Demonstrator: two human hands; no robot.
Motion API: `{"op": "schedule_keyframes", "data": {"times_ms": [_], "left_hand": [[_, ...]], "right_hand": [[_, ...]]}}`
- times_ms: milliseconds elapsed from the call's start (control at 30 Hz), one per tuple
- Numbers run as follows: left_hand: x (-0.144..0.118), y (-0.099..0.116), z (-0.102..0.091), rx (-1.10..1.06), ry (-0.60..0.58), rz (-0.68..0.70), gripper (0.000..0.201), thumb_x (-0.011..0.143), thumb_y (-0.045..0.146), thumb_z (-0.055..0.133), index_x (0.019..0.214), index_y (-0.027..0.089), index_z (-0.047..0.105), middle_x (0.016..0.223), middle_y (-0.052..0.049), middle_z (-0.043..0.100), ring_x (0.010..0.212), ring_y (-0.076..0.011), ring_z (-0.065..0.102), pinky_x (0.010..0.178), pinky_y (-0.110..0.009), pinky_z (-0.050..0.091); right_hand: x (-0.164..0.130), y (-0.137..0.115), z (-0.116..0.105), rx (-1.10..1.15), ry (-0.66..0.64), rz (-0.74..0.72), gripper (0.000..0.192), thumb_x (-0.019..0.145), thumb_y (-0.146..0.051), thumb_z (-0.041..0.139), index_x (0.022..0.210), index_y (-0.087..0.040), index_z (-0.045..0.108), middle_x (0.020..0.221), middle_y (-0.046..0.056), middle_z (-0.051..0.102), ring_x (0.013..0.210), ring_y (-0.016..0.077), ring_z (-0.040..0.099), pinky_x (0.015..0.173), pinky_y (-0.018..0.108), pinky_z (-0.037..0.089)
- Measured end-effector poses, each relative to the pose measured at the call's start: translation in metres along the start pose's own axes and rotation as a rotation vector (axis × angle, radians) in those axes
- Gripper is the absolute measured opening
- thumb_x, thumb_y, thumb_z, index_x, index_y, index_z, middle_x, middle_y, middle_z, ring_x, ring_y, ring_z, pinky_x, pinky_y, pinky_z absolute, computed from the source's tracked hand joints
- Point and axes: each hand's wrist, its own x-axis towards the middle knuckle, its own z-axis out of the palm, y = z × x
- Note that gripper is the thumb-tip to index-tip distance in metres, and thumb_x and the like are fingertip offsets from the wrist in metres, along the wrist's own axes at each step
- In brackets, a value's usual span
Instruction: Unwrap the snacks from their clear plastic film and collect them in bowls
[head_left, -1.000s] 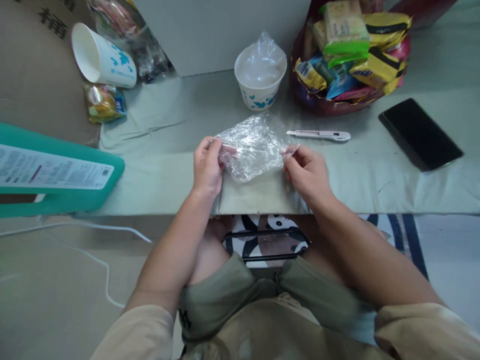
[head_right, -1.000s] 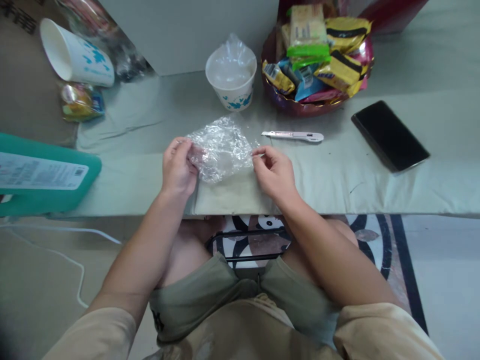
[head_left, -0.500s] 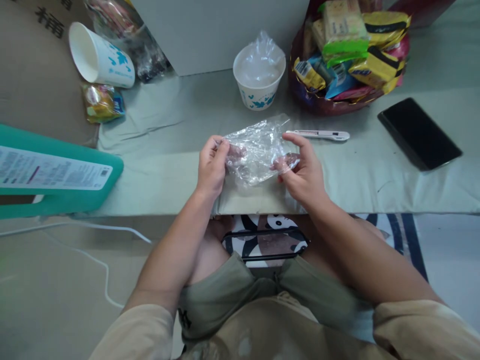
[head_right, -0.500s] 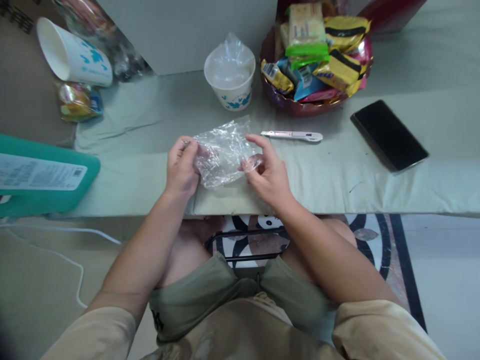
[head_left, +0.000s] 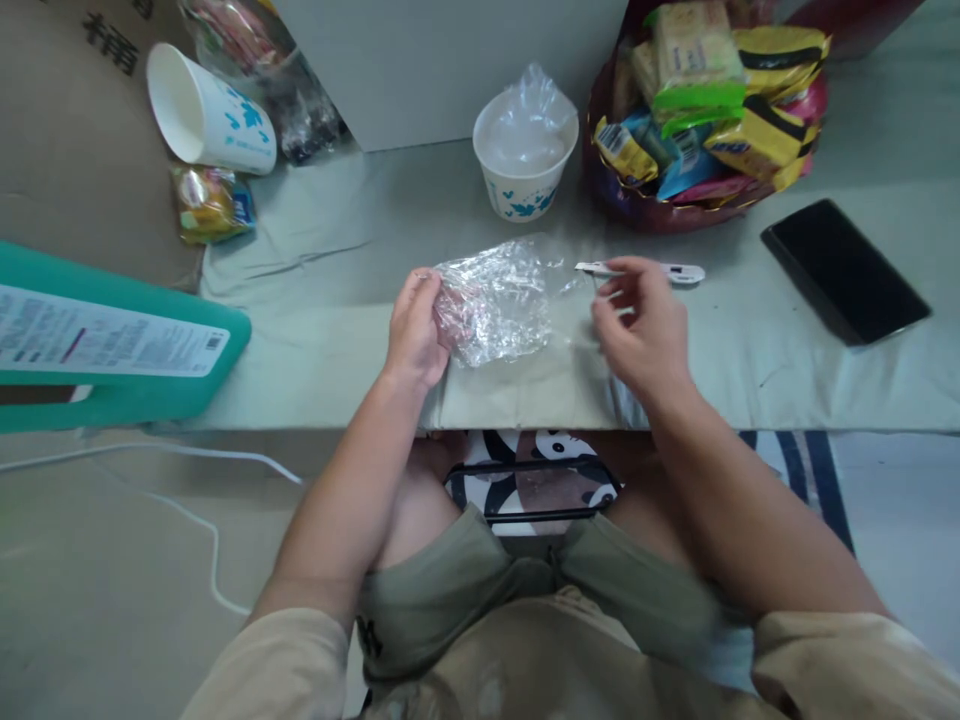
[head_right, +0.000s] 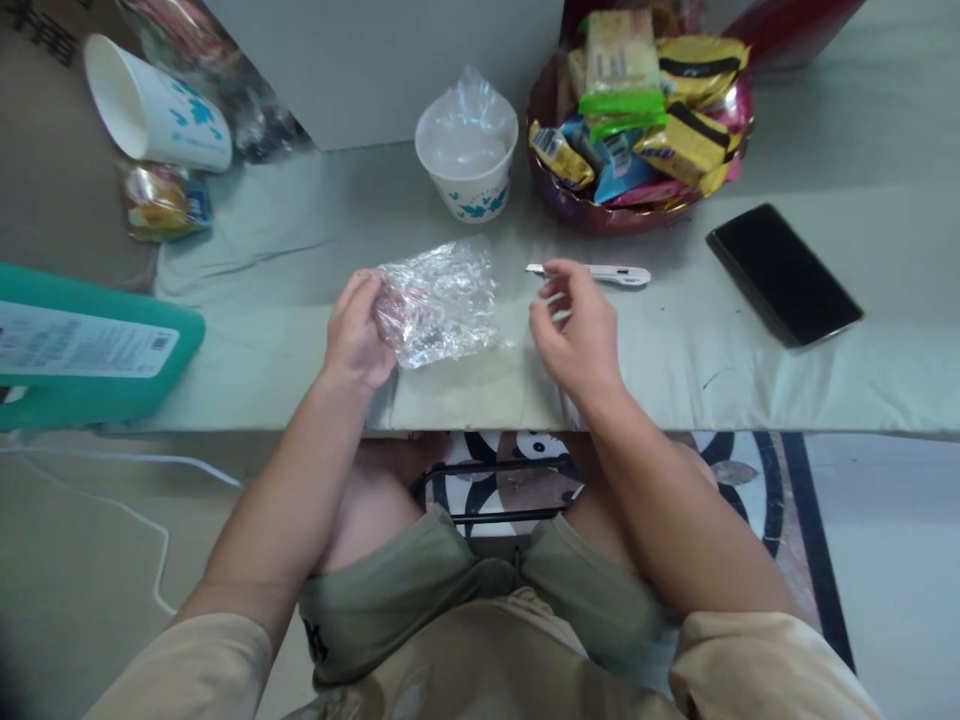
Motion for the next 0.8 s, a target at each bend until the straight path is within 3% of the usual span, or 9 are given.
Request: {"op": "schedule_keyframes", "data": {"times_ms": [67, 133, 267, 367, 467, 533, 633, 733, 800], "left_hand": [[-0.005, 0.002, 0.002, 0.043, -0.133, -0.049, 0.046, 0.082, 0.065, 0.073, 0.090, 0.026, 0.050, 0.069, 0.003, 0.061, 0.063, -0.0174, 0.070, 0.048, -0.025, 0.048], [-0.013, 0.004, 0.005, 0.126, -0.306, -0.060, 0.046, 0.083, 0.067, 0.070, 0.093, 0.026, 0.051, 0.068, 0.003, 0.064, 0.059, -0.0167, 0.069, 0.044, -0.024, 0.046], [-0.028, 0.010, 0.011, 0.378, -0.521, 0.132, 0.031, 0.092, 0.053, 0.062, 0.094, 0.024, 0.052, 0.075, 0.000, 0.074, 0.065, -0.0152, 0.073, 0.053, -0.023, 0.050], [-0.033, 0.013, 0.013, 0.555, -0.553, 0.304, 0.016, 0.094, 0.038, 0.058, 0.092, 0.023, 0.054, 0.072, -0.001, 0.075, 0.072, -0.0161, 0.075, 0.060, -0.025, 0.051], [-0.036, 0.015, 0.016, 0.540, -0.556, 0.323, 0.013, 0.096, 0.035, 0.056, 0.094, 0.022, 0.055, 0.077, -0.002, 0.078, 0.068, -0.0150, 0.074, 0.061, -0.026, 0.052], [-0.035, 0.016, 0.020, 0.434, -0.526, 0.249, 0.016, 0.097, 0.039, 0.056, 0.094, 0.023, 0.054, 0.081, -0.003, 0.078, 0.067, -0.0146, 0.074, 0.060, -0.025, 0.053], [-0.030, 0.019, 0.025, 0.210, -0.431, 0.057, 0.024, 0.094, 0.048, 0.061, 0.095, 0.025, 0.052, 0.075, 0.000, 0.075, 0.064, -0.0174, 0.074, 0.052, -0.025, 0.053], [-0.022, 0.020, 0.026, 0.044, -0.346, -0.113, 0.032, 0.090, 0.053, 0.065, 0.099, 0.026, 0.051, 0.073, 0.000, 0.074, 0.061, -0.0193, 0.074, 0.050, -0.027, 0.054], [-0.020, 0.021, 0.027, 0.016, -0.399, -0.220, 0.040, 0.083, 0.055, 0.072, 0.104, 0.026, 0.054, 0.075, -0.001, 0.075, 0.063, -0.0196, 0.074, 0.052, -0.028, 0.056]], "right_hand": [[0.003, 0.002, -0.003, 0.217, 0.058, -0.059, 0.033, 0.090, -0.046, 0.057, 0.117, -0.028, 0.055, 0.108, 0.006, 0.070, 0.094, 0.0217, 0.069, 0.079, 0.039, 0.056], [0.004, 0.003, -0.004, 0.389, -0.014, -0.010, 0.043, 0.091, -0.060, 0.051, 0.123, -0.031, 0.052, 0.122, 0.008, 0.069, 0.113, 0.0254, 0.069, 0.090, 0.044, 0.056], [0.002, 0.006, -0.011, 0.467, -0.217, 0.159, 0.065, 0.089, -0.081, 0.038, 0.133, -0.034, 0.049, 0.141, 0.008, 0.064, 0.135, 0.0288, 0.060, 0.105, 0.052, 0.051], [0.004, 0.009, -0.018, 0.458, -0.161, 0.147, 0.066, 0.094, -0.080, 0.024, 0.131, -0.032, 0.052, 0.142, 0.009, 0.063, 0.136, 0.0282, 0.060, 0.106, 0.053, 0.050], [0.001, 0.006, -0.017, 0.344, -0.139, 0.057, 0.062, 0.085, -0.072, 0.061, 0.131, -0.032, 0.051, 0.138, 0.008, 0.066, 0.132, 0.0282, 0.062, 0.108, 0.052, 0.050], [-0.006, 0.000, -0.011, 0.203, -0.229, 0.009, 0.078, 0.073, -0.059, 0.081, 0.138, -0.032, 0.049, 0.128, 0.008, 0.069, 0.123, 0.0286, 0.066, 0.104, 0.049, 0.052], [-0.016, -0.009, -0.004, 0.045, -0.375, 0.020, 0.081, 0.072, -0.038, 0.084, 0.143, -0.029, 0.047, 0.097, 0.002, 0.071, 0.092, 0.0252, 0.072, 0.088, 0.045, 0.057], [-0.018, -0.010, -0.004, 0.057, -0.347, 0.049, 0.067, 0.078, -0.029, 0.075, 0.140, -0.028, 0.049, 0.079, -0.003, 0.066, 0.073, 0.0202, 0.067, 0.078, 0.042, 0.057], [-0.016, -0.006, -0.006, 0.114, -0.281, 0.055, 0.065, 0.079, -0.029, 0.074, 0.139, -0.029, 0.048, 0.080, -0.002, 0.066, 0.071, 0.0191, 0.066, 0.074, 0.040, 0.057]]}}
